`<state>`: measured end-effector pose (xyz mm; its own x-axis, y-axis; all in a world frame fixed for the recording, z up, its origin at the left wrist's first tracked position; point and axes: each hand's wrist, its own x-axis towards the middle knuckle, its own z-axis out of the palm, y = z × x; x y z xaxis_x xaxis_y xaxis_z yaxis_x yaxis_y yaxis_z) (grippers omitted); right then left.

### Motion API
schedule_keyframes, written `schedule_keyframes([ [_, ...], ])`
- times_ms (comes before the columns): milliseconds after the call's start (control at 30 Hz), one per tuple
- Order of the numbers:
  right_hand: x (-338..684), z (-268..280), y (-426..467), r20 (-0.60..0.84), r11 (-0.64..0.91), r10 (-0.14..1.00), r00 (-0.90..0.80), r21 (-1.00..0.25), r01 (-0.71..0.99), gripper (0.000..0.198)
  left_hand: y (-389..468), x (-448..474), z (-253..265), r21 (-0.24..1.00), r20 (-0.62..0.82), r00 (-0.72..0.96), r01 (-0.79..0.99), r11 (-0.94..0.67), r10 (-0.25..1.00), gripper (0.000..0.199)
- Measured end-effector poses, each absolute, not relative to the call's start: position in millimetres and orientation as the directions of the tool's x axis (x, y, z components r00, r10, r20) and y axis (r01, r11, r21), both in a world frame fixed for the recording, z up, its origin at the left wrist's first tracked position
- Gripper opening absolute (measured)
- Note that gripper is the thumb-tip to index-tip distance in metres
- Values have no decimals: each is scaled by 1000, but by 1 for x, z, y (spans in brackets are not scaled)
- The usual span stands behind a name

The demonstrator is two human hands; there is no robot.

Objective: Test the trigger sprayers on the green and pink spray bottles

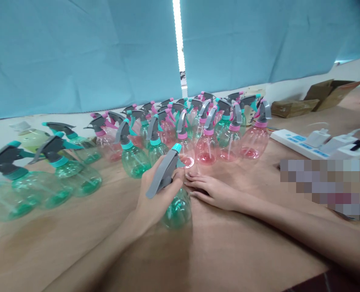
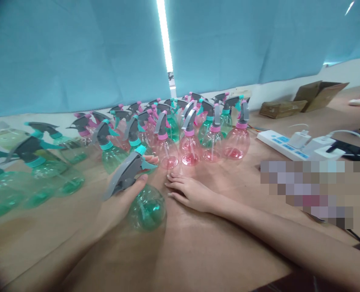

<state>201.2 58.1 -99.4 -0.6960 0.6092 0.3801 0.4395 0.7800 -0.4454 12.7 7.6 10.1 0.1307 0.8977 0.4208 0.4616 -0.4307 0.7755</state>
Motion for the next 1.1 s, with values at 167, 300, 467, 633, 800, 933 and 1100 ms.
schedule_keyframes([
  [167, 201, -101, 60, 386, 784, 602, -700, -452, 425, 40, 8, 12, 7, 769, 411, 109, 491, -408, 905, 16],
  [300, 201, -102, 60, 399, 787, 597, -696, -458, 413, 40, 5, 11, 9, 801, 365, 104, 472, -369, 925, 30],
  [467, 199, -103, 61, 412, 795, 590, -695, -448, 410, 38, 1, 8, 15, 805, 305, 124, 496, -325, 944, 56],
  [633, 198, -100, 60, 414, 794, 596, -688, -435, 425, 37, -2, -8, 3, 759, 354, 211, 504, -412, 911, 71],
  [800, 198, -100, 58, 409, 804, 580, -704, -426, 415, 38, -11, -19, -21, 648, 385, 235, 620, -443, 892, 61],
  [933, 197, -101, 57, 391, 806, 580, -715, -399, 436, 39, -17, -22, -31, 658, 400, 171, 630, -412, 901, 44],
  [1100, 195, -93, 53, 334, 801, 594, -732, -335, 496, 38, -21, -44, -28, 602, 408, 122, 709, -367, 905, 45],
])
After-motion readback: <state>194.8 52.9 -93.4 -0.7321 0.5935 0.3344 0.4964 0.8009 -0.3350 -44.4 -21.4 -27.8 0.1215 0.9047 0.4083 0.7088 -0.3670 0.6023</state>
